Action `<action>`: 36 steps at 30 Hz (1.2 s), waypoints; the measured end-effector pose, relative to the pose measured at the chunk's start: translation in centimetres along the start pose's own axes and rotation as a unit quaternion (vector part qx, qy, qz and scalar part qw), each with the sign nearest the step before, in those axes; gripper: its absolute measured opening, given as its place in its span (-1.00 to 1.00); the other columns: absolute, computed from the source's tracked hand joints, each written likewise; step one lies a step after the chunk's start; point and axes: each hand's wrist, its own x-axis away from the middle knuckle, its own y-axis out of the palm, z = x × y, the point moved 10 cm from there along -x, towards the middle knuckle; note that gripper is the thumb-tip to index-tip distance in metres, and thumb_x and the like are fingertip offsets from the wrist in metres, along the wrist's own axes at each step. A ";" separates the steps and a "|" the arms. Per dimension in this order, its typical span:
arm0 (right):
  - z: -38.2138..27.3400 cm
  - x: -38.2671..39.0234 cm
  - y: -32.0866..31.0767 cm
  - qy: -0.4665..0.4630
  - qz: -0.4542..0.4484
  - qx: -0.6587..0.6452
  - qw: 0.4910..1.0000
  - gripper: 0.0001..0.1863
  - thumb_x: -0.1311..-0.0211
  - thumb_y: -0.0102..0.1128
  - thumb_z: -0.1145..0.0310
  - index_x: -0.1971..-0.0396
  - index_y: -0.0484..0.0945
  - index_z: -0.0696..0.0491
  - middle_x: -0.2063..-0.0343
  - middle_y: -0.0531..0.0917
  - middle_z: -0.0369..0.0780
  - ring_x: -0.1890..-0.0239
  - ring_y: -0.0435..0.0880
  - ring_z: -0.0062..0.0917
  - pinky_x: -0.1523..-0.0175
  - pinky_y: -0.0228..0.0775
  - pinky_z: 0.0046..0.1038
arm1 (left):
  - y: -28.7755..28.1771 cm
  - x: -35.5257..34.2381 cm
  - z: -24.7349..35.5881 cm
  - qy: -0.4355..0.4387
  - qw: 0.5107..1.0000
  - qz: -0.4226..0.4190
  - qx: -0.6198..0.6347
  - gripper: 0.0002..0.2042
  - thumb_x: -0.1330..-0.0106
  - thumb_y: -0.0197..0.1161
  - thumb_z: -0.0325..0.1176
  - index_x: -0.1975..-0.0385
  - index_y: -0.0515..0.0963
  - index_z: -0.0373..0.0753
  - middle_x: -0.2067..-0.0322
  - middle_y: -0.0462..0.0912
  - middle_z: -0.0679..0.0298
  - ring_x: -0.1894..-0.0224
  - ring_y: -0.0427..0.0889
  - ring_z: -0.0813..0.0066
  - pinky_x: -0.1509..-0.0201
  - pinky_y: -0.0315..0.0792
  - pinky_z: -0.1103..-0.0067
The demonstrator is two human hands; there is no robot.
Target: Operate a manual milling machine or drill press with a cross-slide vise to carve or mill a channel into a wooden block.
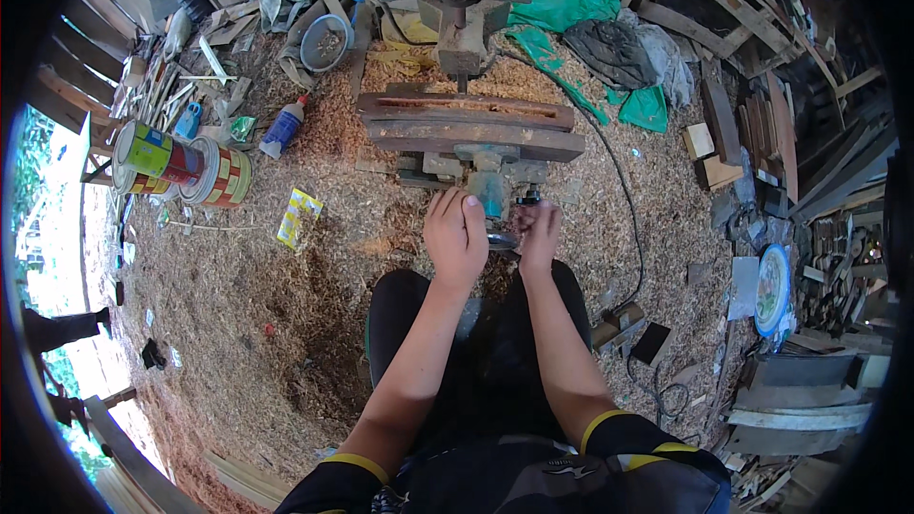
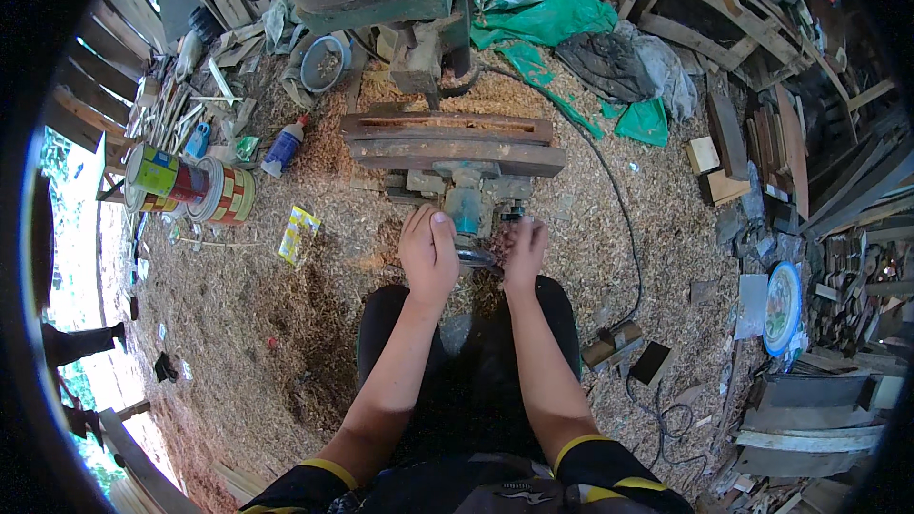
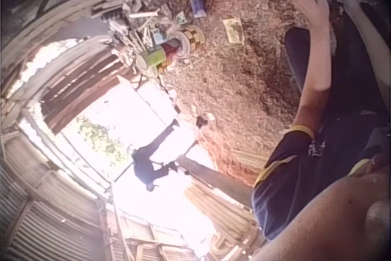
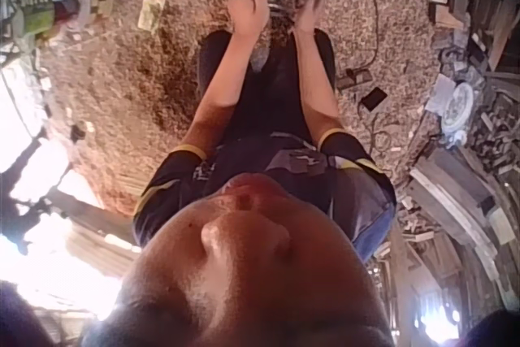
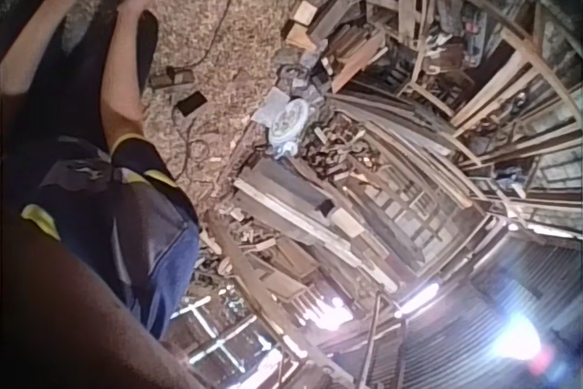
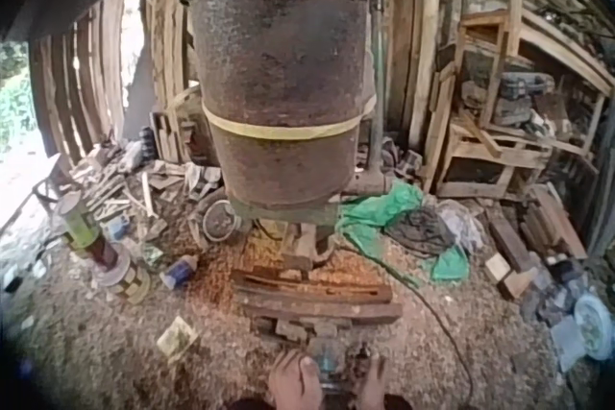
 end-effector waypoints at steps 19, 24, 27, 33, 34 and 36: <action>-4.0 2.2 2.4 -0.248 0.012 0.288 0.925 -0.56 -0.49 0.48 0.36 -0.13 0.41 0.18 0.36 0.59 -0.29 0.35 0.53 -0.69 0.15 0.48 -0.54 | -0.3 0.2 -0.3 0.006 1.000 0.007 -0.007 -0.71 -0.57 0.04 -0.41 0.48 0.47 -0.34 0.47 0.49 0.00 0.37 0.46 -0.14 0.18 0.35 0.11; -0.1 -0.9 0.1 -0.031 -0.031 0.051 0.998 -0.60 -0.60 0.35 0.14 -0.03 0.44 0.14 0.42 0.58 -0.31 0.43 0.51 -0.67 0.22 0.46 -0.55 | 0.2 0.2 0.1 0.014 1.000 0.011 0.007 -0.70 -0.58 0.03 -0.41 0.48 0.47 -0.34 0.47 0.49 0.00 0.37 0.46 -0.13 0.18 0.35 0.11; 2.4 0.7 1.9 0.144 -0.034 -0.118 0.982 -0.60 -0.67 0.22 0.02 0.09 0.45 0.11 0.45 0.58 -0.32 0.47 0.50 -0.67 0.30 0.41 -0.57 | -0.4 0.3 -0.2 0.011 1.000 0.011 -0.001 -0.70 -0.57 0.03 -0.41 0.48 0.47 -0.34 0.47 0.49 0.00 0.37 0.46 -0.13 0.18 0.35 0.11; -2.9 -0.1 -0.2 -0.154 0.046 0.164 0.973 -0.59 -0.76 0.03 0.06 0.26 0.47 0.09 0.47 0.59 -0.28 0.53 0.52 -0.60 0.38 0.40 -0.58 | 0.0 0.1 0.2 0.009 1.000 0.009 0.008 -0.71 -0.57 0.04 -0.42 0.48 0.48 -0.34 0.47 0.50 0.01 0.38 0.47 -0.12 0.18 0.35 0.12; -2.8 -0.5 -0.2 -0.151 0.028 0.173 0.973 -0.60 -0.78 -0.01 0.09 0.24 0.48 0.10 0.47 0.60 -0.27 0.53 0.55 -0.57 0.38 0.42 -0.58 | 0.1 0.1 0.2 0.011 1.000 0.009 0.011 -0.71 -0.56 0.04 -0.42 0.48 0.48 -0.34 0.47 0.50 0.01 0.37 0.47 -0.11 0.18 0.35 0.12; -1.3 -1.3 -0.1 -0.038 0.037 0.071 0.996 -0.63 -0.78 -0.02 0.11 0.21 0.49 0.11 0.47 0.62 -0.25 0.53 0.59 -0.55 0.37 0.47 -0.56 | -0.4 0.2 -0.2 0.010 1.000 0.013 0.003 -0.72 -0.56 0.04 -0.42 0.48 0.48 -0.34 0.47 0.50 0.01 0.37 0.47 -0.11 0.18 0.35 0.12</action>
